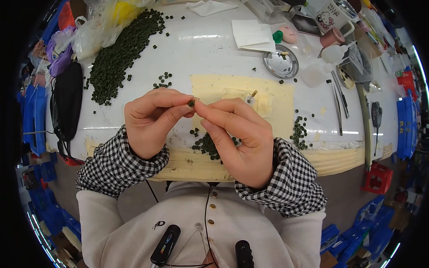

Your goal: Assembling small green plastic toy parts at a workbench by hand.

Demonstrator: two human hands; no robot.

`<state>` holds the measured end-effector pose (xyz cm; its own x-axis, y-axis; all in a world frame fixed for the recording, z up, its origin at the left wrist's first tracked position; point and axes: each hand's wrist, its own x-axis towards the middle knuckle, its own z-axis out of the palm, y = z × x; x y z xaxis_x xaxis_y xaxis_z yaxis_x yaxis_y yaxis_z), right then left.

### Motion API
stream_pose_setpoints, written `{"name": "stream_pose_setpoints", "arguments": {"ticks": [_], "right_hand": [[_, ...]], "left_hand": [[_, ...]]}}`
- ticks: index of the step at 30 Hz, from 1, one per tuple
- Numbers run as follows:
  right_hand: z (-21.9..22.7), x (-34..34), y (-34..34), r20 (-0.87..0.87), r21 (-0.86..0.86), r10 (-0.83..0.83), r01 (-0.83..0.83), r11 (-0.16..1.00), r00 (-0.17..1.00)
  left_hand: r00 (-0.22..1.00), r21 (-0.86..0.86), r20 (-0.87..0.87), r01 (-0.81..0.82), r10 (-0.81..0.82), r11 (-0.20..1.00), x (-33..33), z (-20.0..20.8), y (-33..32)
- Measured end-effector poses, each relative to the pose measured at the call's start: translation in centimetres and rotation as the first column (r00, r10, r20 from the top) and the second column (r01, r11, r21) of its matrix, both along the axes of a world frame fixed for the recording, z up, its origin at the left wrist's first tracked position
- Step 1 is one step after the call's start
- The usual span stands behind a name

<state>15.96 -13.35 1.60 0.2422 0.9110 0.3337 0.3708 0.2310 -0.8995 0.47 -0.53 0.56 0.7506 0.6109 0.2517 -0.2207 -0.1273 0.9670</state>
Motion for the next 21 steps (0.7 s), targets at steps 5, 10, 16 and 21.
{"name": "stream_pose_setpoints", "arguments": {"ticks": [5,10,16,21], "right_hand": [[0.0,0.1,-0.1,0.008,-0.004,0.013,-0.013,1.0,1.0],[0.4,0.2,-0.1,0.074,0.009,0.023,-0.024,1.0,0.997],[0.5,0.6,-0.2,0.175,0.029,0.022,-0.027,0.999,0.984],[1.2,0.8,-0.2,0.199,0.053,-0.061,0.051,0.997,0.978]], "left_hand": [[1.0,0.138,-0.014,-0.022,0.024,0.99,0.0,-0.1,0.1],[1.0,0.086,-0.021,-0.011,0.013,0.996,-0.1,-0.1,0.0],[0.999,-0.079,-0.004,0.034,-0.034,0.996,-0.1,0.1,-0.3],[1.0,-0.104,-0.005,0.015,-0.016,0.994,0.1,0.1,-0.3]]}}
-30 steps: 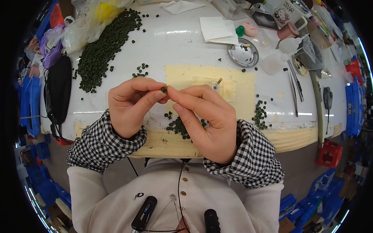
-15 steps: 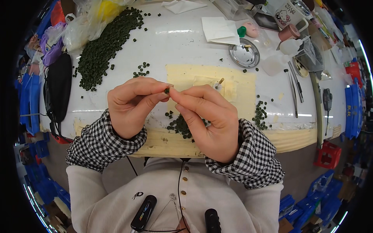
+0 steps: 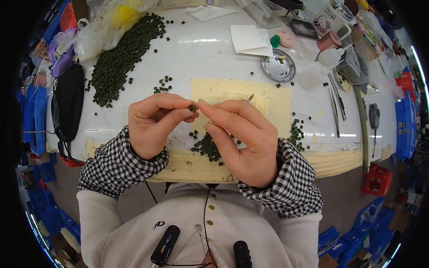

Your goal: Assembling small green plastic toy parts at a workbench by hand.

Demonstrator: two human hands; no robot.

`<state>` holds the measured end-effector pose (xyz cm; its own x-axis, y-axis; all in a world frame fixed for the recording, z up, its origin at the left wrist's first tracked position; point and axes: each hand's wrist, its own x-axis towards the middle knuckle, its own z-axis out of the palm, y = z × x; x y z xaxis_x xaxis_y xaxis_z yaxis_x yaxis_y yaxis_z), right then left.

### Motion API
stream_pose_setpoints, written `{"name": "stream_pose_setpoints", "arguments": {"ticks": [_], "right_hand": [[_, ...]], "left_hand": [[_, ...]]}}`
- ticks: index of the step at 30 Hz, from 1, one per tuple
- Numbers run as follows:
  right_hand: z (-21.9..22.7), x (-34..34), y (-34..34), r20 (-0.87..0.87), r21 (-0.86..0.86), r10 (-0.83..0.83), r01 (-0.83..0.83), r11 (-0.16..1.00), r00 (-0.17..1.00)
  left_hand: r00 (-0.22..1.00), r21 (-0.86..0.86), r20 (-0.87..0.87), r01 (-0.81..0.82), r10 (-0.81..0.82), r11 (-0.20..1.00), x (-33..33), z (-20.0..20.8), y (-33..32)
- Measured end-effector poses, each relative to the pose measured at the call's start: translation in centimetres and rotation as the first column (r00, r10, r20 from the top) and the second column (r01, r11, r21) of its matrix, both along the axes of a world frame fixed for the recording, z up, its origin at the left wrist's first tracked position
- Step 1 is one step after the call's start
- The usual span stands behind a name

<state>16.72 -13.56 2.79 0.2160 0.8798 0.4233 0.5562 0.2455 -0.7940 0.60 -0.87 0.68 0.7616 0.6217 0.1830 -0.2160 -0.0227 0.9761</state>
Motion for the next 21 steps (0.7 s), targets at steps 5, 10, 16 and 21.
{"name": "stream_pose_setpoints", "arguments": {"ticks": [5,10,16,21], "right_hand": [[0.7,2.8,-0.9,0.242,0.159,-0.354,0.323,0.933,0.903],[-0.4,4.4,0.0,0.288,-0.018,-0.284,0.302,0.953,0.914],[-0.6,4.2,0.1,0.223,-0.072,-0.254,0.276,0.959,0.941],[1.7,3.1,-1.3,0.189,0.226,-0.428,0.385,0.895,0.884]], "left_hand": [[1.0,-0.003,-0.009,0.006,-0.006,1.0,-0.2,-0.1,0.1],[1.0,0.003,-0.016,0.022,-0.022,1.0,0.0,0.0,-0.1],[0.999,-0.001,-0.029,0.026,-0.026,1.0,0.0,0.0,-0.1],[0.997,-0.02,-0.035,0.065,-0.066,0.998,0.0,-0.2,-0.1]]}}
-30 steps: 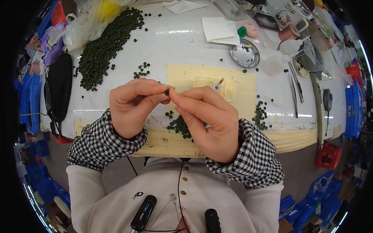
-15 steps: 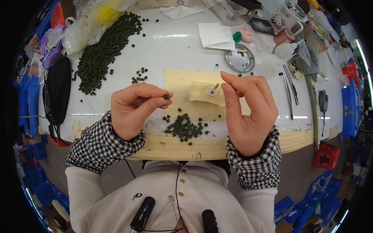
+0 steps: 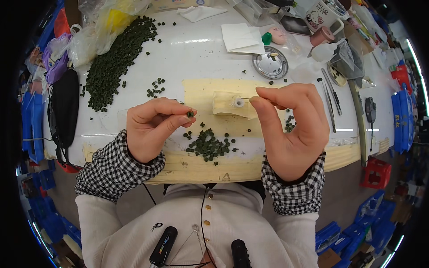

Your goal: Assembling small green plastic toy parts at a workbench by hand.

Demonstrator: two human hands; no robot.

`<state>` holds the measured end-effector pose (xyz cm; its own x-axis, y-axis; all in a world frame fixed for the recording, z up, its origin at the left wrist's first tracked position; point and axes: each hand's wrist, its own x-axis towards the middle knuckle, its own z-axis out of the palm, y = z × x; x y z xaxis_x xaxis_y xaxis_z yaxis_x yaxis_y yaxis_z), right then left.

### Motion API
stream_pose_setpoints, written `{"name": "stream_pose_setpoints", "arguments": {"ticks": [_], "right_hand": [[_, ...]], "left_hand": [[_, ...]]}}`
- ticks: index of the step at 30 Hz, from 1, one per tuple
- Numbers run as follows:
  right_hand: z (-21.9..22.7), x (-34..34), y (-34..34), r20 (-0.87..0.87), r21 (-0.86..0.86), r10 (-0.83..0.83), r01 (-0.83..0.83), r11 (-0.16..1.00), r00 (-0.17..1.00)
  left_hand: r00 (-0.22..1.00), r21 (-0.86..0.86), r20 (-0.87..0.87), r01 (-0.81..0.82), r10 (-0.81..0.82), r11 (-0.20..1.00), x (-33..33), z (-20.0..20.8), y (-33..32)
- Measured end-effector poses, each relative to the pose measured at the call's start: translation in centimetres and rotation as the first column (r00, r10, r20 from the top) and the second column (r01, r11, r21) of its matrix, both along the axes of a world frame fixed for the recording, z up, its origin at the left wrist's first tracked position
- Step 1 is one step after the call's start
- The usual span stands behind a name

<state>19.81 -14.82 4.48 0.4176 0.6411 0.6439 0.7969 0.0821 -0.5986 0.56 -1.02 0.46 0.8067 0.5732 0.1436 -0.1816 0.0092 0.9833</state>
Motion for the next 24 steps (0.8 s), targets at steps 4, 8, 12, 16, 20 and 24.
{"name": "stream_pose_setpoints", "arguments": {"ticks": [4,8,12,16,20,24], "right_hand": [[0.3,-0.6,0.6,-0.138,0.034,0.302,-0.301,0.953,0.943],[-1.1,-0.9,1.3,-0.372,0.06,0.421,-0.431,0.9,0.827],[-1.5,-1.3,1.3,-0.477,0.049,0.464,-0.505,0.862,0.746],[-1.9,-1.6,1.4,-0.479,0.069,0.497,-0.533,0.843,0.724],[-2.0,-1.5,1.4,-0.46,0.054,0.501,-0.54,0.84,0.733],[-2.2,-1.4,1.4,-0.435,0.048,0.505,-0.54,0.84,0.746]], "left_hand": [[0.997,-0.007,-0.041,0.061,-0.061,0.998,0.0,0.2,-0.1],[0.992,0.0,-0.053,0.111,-0.111,0.994,0.2,0.3,-0.1],[0.988,0.033,-0.081,0.136,-0.133,0.99,0.1,0.4,-0.1],[0.986,0.067,-0.09,0.147,-0.141,0.987,0.0,0.3,0.0],[0.986,0.057,-0.082,0.149,-0.144,0.987,0.0,0.4,0.0],[0.988,0.05,-0.076,0.138,-0.134,0.989,0.1,0.4,-0.1]]}}
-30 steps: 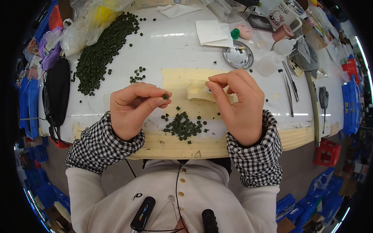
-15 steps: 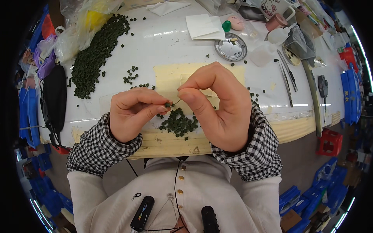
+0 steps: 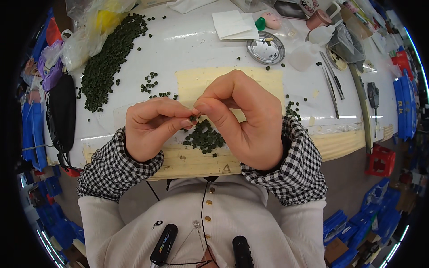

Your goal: Assembling small green plastic toy parts at a workbench by hand.

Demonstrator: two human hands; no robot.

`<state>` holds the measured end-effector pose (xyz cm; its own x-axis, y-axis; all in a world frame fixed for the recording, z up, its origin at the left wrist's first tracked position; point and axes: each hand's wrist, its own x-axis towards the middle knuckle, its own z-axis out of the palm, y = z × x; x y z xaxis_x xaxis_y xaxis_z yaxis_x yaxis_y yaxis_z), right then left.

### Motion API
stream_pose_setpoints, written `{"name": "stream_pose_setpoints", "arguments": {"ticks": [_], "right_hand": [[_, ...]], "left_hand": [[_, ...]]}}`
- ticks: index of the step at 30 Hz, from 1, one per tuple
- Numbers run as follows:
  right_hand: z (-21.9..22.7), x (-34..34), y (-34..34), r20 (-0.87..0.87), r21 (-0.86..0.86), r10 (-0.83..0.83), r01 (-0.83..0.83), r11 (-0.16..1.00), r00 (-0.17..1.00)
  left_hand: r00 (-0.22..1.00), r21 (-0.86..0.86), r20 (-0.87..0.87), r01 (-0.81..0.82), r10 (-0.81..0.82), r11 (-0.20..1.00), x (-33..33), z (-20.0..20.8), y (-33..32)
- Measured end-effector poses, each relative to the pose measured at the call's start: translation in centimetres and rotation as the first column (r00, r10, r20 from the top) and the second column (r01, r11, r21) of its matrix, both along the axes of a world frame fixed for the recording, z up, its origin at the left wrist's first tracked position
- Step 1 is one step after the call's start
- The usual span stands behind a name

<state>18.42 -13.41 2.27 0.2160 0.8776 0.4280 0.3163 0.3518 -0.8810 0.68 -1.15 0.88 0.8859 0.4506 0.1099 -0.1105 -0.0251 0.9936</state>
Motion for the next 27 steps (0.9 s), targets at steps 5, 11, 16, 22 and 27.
{"name": "stream_pose_setpoints", "arguments": {"ticks": [5,11,16,22,27], "right_hand": [[0.4,-0.3,-0.1,-0.136,0.018,-0.073,0.076,0.997,0.988],[0.2,1.5,0.2,0.341,0.2,-0.49,0.447,0.872,0.802],[-0.1,2.0,0.5,0.643,0.149,-0.436,0.455,0.878,0.63],[0.6,1.0,0.3,0.589,0.209,-0.493,0.469,0.858,0.64],[1.1,-0.5,-0.4,0.443,0.056,-0.236,0.236,0.97,0.865]], "left_hand": [[1.0,-0.012,0.006,-0.007,0.007,1.0,0.0,0.0,0.0],[1.0,-0.013,0.013,-0.027,0.027,1.0,0.0,-0.1,-0.1],[0.999,-0.032,0.009,-0.054,0.054,0.998,0.1,0.1,-0.2],[0.988,-0.061,0.063,-0.136,0.14,0.989,0.0,-0.4,-0.1],[0.975,-0.057,0.098,-0.194,0.199,0.979,0.0,-0.3,-0.2]]}}
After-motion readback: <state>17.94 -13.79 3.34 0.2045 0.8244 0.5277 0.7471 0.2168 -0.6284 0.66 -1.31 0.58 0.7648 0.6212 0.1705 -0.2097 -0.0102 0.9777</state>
